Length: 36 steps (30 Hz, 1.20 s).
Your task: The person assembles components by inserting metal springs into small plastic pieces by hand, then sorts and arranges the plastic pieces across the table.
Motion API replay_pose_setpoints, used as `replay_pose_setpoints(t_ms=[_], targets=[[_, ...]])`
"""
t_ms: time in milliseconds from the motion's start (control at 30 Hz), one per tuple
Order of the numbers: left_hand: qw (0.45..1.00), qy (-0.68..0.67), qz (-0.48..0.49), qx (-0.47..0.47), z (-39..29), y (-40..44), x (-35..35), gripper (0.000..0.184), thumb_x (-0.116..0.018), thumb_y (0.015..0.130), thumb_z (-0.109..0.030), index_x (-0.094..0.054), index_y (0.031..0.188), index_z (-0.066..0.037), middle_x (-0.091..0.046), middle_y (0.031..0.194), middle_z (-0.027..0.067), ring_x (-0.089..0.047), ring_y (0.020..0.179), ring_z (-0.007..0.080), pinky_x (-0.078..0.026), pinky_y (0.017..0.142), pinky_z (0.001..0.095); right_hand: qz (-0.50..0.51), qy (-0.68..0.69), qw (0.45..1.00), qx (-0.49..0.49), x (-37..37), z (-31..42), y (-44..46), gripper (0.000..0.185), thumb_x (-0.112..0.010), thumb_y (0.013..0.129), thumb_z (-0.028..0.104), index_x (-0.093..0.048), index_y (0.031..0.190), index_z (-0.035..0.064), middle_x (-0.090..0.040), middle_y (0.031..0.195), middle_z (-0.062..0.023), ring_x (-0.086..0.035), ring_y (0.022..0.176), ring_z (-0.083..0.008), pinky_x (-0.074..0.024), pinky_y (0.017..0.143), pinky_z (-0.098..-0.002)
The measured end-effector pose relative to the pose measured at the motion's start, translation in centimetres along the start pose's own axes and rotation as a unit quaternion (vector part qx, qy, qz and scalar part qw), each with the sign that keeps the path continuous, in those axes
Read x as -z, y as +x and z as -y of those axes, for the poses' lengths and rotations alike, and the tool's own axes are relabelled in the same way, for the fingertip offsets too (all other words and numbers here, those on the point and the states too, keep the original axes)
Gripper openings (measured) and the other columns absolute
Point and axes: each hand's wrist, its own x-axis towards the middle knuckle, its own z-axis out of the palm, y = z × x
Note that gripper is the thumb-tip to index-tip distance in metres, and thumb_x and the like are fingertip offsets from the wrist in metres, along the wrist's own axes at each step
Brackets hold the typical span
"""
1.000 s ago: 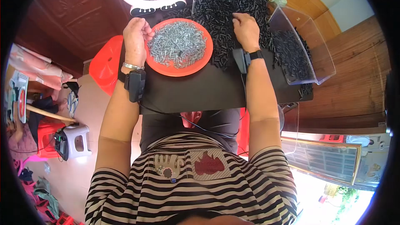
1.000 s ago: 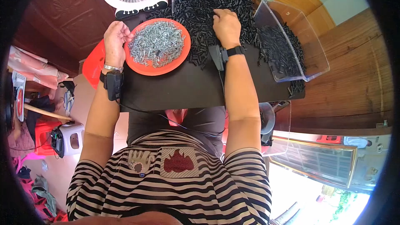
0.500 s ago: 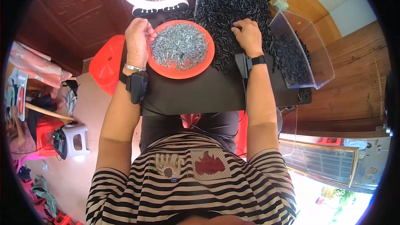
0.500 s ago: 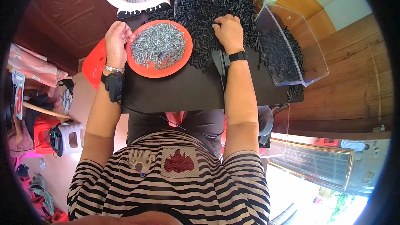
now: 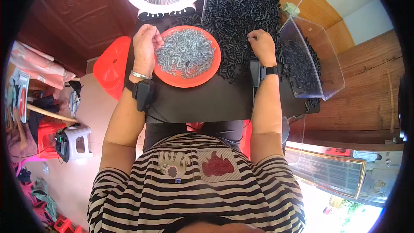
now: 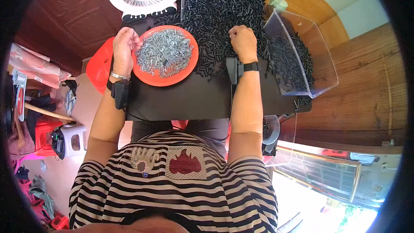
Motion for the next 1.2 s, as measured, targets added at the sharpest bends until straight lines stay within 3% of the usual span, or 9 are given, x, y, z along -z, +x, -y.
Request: replay_pose_setpoints(t_ms=[233, 367, 467, 600, 700, 867, 1067, 1200], targets=[[1.000, 0.008, 0.005, 0.003, -0.5, -0.4, -0.3, 0.023, -0.053, 0.098, -0.021, -0.057, 0.080, -0.009, -0.057, 0.070, -0.0003, -0.057, 0.063, 0.0102, -0.044, 0.060, 0.0235, -0.031, 0.093, 0.995, -0.001, 0.4, 1.0, 0.2, 0.016, -0.068, 0.084, 0.015, -0.076, 0.096, 0.0094, -0.071, 0.099, -0.0120, -0.064, 0.100, -0.0329, -0.0515, 0.089, -0.0431], [0.999, 0.021, 0.035, 0.008, -0.3, -0.3, 0.1, 0.020, -0.050, 0.101, -0.023, -0.055, 0.086, -0.009, -0.058, 0.075, 0.0002, -0.058, 0.068, 0.0105, -0.045, 0.064, 0.0240, -0.002, 0.008, 0.996, 0.087, -0.5, 1.7, -0.1, 0.017, -0.070, 0.082, 0.017, -0.076, 0.096, 0.0110, -0.070, 0.099, -0.0118, -0.062, 0.104, -0.0338, -0.0518, 0.088, -0.0433], [0.999, 0.017, 0.040, 0.008, -0.2, -0.4, 0.2, 0.020, -0.051, 0.101, -0.023, -0.055, 0.087, -0.009, -0.058, 0.076, 0.0001, -0.058, 0.068, 0.0103, -0.045, 0.063, 0.0240, 0.058, 0.035, 0.995, 0.067, 1.1, 1.5, -0.2, 0.015, -0.068, 0.083, 0.016, -0.076, 0.095, 0.0108, -0.070, 0.098, -0.0125, -0.063, 0.102, -0.0339, -0.0519, 0.087, -0.0439], [0.999, 0.023, 0.031, 0.006, -0.2, -0.3, 0.2, 0.020, -0.051, 0.101, -0.023, -0.055, 0.086, -0.010, -0.058, 0.075, -0.0001, -0.058, 0.067, 0.0101, -0.044, 0.063, 0.0238, -0.029, 0.089, 0.995, -0.029, 1.7, 0.6, -0.1, 0.014, -0.065, 0.085, 0.015, -0.075, 0.093, 0.0087, -0.071, 0.094, -0.0136, -0.066, 0.094, -0.0341, -0.0516, 0.086, -0.0449], [0.999, 0.022, 0.025, 0.012, 0.1, -0.2, 0.2, 0.020, -0.051, 0.100, -0.022, -0.056, 0.084, -0.009, -0.058, 0.073, -0.0002, -0.058, 0.065, 0.0100, -0.044, 0.061, 0.0235, -0.056, 0.090, 0.994, -0.011, 1.6, 0.8, 0.0, 0.015, -0.064, 0.085, 0.015, -0.075, 0.093, 0.0085, -0.071, 0.094, -0.0138, -0.066, 0.095, -0.0339, -0.0517, 0.086, -0.0442], [1.000, 0.016, 0.004, 0.014, -0.2, -0.3, -0.4, 0.021, -0.053, 0.098, -0.019, -0.058, 0.081, -0.009, -0.057, 0.069, -0.0002, -0.056, 0.061, 0.0100, -0.044, 0.058, 0.0232, 0.013, 0.129, 0.992, 0.010, 1.9, 1.4, -0.2, 0.017, -0.068, 0.082, 0.016, -0.076, 0.095, 0.0085, -0.072, 0.097, -0.0124, -0.066, 0.094, -0.0329, -0.0521, 0.085, -0.0424], [0.999, 0.033, 0.020, -0.003, -0.2, -0.2, -0.4, 0.021, -0.053, 0.098, -0.019, -0.058, 0.081, -0.008, -0.057, 0.069, -0.0001, -0.056, 0.061, 0.0104, -0.044, 0.058, 0.0233, 0.083, 0.050, 0.994, 0.057, 0.5, 0.9, 0.0, 0.016, -0.072, 0.078, 0.019, -0.076, 0.090, 0.0100, -0.072, 0.095, -0.0125, -0.066, 0.094, -0.0335, -0.0526, 0.085, -0.0431], [0.997, 0.066, 0.039, -0.007, 0.2, 0.2, 0.1, 0.021, -0.052, 0.100, -0.022, -0.057, 0.084, -0.009, -0.059, 0.073, 0.0004, -0.058, 0.065, 0.0104, -0.045, 0.062, 0.0236, 0.104, 0.006, 0.994, 0.029, 0.7, 1.6, 0.2, 0.016, -0.068, 0.081, 0.021, -0.076, 0.089, 0.0099, -0.073, 0.092, -0.0155, -0.065, 0.098, -0.0358, -0.0536, 0.085, -0.0480]])
